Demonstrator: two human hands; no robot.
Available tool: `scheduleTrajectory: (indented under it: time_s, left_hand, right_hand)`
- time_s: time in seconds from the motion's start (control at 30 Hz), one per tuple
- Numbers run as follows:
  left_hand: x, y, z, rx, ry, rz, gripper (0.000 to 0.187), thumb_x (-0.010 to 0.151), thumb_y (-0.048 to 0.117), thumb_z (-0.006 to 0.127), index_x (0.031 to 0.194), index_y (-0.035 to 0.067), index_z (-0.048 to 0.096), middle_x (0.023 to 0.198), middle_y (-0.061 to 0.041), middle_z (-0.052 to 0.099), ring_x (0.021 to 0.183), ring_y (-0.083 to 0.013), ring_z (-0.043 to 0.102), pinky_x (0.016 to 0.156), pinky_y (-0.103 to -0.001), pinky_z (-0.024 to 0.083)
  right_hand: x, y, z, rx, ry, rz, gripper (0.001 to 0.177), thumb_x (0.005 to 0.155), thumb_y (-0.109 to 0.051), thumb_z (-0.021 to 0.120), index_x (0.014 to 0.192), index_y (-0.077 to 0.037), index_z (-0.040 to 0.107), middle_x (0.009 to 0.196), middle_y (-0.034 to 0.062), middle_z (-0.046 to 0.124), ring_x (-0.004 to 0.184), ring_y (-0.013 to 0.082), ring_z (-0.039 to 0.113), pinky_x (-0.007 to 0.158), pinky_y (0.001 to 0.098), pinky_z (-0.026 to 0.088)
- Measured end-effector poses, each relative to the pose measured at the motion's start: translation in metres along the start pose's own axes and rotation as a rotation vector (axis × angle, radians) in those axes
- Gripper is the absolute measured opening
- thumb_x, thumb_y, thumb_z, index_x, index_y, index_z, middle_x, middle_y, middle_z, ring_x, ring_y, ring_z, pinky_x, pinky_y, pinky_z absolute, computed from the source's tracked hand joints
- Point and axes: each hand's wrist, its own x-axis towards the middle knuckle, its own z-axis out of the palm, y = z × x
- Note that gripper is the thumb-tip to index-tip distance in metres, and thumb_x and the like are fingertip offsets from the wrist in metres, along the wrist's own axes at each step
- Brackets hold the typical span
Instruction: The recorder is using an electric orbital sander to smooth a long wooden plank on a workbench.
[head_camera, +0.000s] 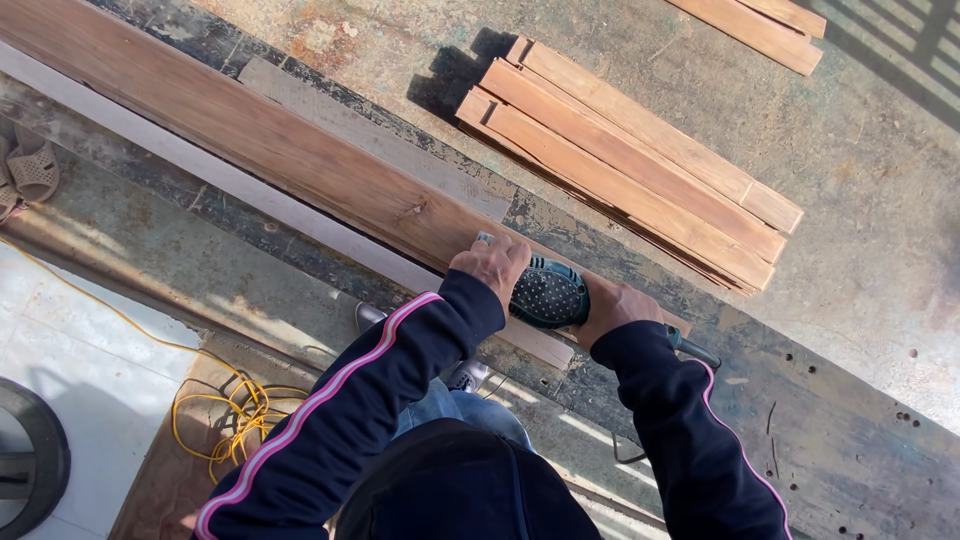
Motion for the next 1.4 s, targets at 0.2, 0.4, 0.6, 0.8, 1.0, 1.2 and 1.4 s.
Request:
scheduleTrajectory:
  time_s: [0.2,0.4,0.6,0.8,1.0,1.2,1.4]
  left_hand:
    - [0.007,0.041,0.021,0.0,-0.024,0.018,0.052,0.073,0.007,0.079,0.118,0.012,0.055,0.114,-0.014,0.063,0.1,-0.0366,0.068,0.074,-0.045,0.059]
    - [0.012,0.104,0.016,0.011,-0.137,0.043,0.059,0.066,0.012,0.082,0.118,0.012,0.054,0.115,-0.014,0.061,0.098,-0.0355,0.067,0.069,-0.043,0.06]
    - [0.023,0.17,0.11,0.026,0.112,0.024,0.018,0.095,0.02,0.061,0.112,0.014,0.06,0.105,-0.01,0.065,0.088,-0.0309,0.07,0.065,-0.045,0.058]
    - [0.03,0.228,0.152,-0.022,0.081,0.021,0.024,0.095,0.02,0.061,0.118,0.014,0.062,0.107,-0.011,0.065,0.087,-0.0298,0.069,0.068,-0.048,0.055]
    - [0.035,0.233,0.141,-0.046,0.013,0.018,0.026,0.094,0.022,0.063,0.119,0.016,0.062,0.108,-0.01,0.066,0.092,-0.0304,0.069,0.072,-0.049,0.055]
    - [0.037,0.209,0.134,-0.019,0.02,0.011,0.026,0.095,0.023,0.063,0.12,0.015,0.061,0.111,-0.008,0.066,0.094,-0.0292,0.07,0.073,-0.047,0.056]
    - [0.032,0.177,0.126,-0.005,0.053,-0.023,0.028,0.092,0.024,0.064,0.119,0.017,0.062,0.109,-0.009,0.066,0.092,-0.0289,0.07,0.069,-0.046,0.056]
  right_hand:
    - [-0.02,0.027,-0.007,-0.028,-0.078,0.125,0.07,0.073,-0.042,0.081,0.138,-0.036,0.055,0.11,0.0086,0.075,0.102,0.0323,0.073,0.091,0.0468,0.058]
    - [-0.037,0.102,0.026,-0.013,-0.017,0.138,0.069,0.067,-0.04,0.084,0.131,-0.033,0.06,0.111,0.0071,0.076,0.104,0.0307,0.074,0.093,0.0448,0.059]
    - [-0.065,0.162,0.033,-0.086,-0.116,0.276,0.065,0.071,-0.04,0.085,0.132,-0.035,0.062,0.109,0.0051,0.079,0.105,0.0292,0.076,0.094,0.0442,0.06]
    - [-0.085,0.231,0.06,-0.07,-0.062,0.334,0.076,0.064,-0.037,0.09,0.135,-0.038,0.063,0.107,0.0048,0.081,0.103,0.0287,0.077,0.092,0.044,0.062]
    - [-0.081,0.26,0.08,-0.028,-0.011,0.326,0.088,0.058,-0.035,0.092,0.14,-0.04,0.06,0.106,0.0045,0.081,0.099,0.0276,0.079,0.091,0.0431,0.063]
    - [-0.07,0.217,0.06,-0.071,-0.043,0.345,0.08,0.063,-0.038,0.092,0.137,-0.038,0.062,0.106,0.0027,0.082,0.098,0.0252,0.08,0.091,0.0417,0.063]
    - [-0.057,0.178,0.048,-0.086,-0.056,0.279,0.079,0.064,-0.037,0.09,0.138,-0.038,0.06,0.105,0.0026,0.081,0.099,0.0258,0.079,0.091,0.042,0.062]
